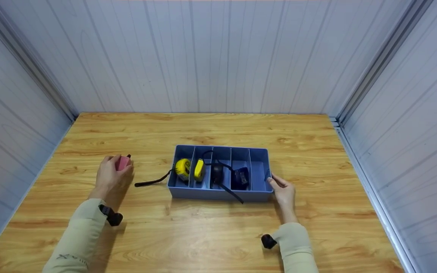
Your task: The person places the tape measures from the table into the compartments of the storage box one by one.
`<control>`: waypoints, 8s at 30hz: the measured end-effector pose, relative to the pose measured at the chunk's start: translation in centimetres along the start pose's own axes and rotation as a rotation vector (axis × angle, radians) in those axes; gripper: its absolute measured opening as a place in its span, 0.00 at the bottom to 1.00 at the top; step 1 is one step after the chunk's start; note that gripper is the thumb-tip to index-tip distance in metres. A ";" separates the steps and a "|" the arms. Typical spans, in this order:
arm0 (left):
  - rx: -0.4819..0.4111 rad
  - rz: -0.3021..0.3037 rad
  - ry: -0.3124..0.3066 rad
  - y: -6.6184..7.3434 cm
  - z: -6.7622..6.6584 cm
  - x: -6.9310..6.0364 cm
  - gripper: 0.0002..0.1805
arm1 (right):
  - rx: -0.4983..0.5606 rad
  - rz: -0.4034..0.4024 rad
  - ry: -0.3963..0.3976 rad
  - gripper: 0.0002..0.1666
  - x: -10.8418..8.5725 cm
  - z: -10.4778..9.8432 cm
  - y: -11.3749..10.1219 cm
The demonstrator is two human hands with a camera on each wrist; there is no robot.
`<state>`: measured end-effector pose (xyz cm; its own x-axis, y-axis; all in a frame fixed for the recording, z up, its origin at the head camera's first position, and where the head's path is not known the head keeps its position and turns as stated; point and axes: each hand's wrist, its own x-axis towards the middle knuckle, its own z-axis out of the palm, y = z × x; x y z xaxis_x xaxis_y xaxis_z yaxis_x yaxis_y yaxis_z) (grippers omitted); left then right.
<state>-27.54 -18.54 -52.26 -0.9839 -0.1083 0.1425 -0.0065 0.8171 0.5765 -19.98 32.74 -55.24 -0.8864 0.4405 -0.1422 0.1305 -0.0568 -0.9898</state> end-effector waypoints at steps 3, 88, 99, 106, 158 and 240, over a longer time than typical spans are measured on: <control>0.001 0.028 0.017 0.3 0.0 -0.2 0.29 | -0.170 -0.065 0.015 0.25 -0.1 0.0 -0.4; -0.245 0.317 0.109 13.9 5.1 -5.6 0.29 | -0.002 -0.094 0.019 0.10 2.4 -0.8 3.0; -0.288 0.347 0.075 15.1 6.2 -6.2 0.29 | -0.022 -0.036 0.010 0.12 -0.3 0.0 0.0; -0.297 0.356 0.065 16.0 6.8 -6.5 0.29 | 0.204 0.045 -0.098 0.12 0.2 -0.4 0.8; -0.371 0.583 0.033 24.2 12.1 -7.1 0.29 | -0.058 0.005 0.019 0.15 1.0 -0.4 1.2; 0.124 0.650 -0.208 31.6 17.7 -7.2 0.31 | 0.101 -0.087 -0.028 0.08 1.2 -0.5 1.7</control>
<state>-23.84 18.02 -49.30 -0.8090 0.5255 0.2632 0.5873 0.7397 0.3285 -20.60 33.62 -57.05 -0.9047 0.4226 -0.0543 0.0085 -0.1095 -0.9940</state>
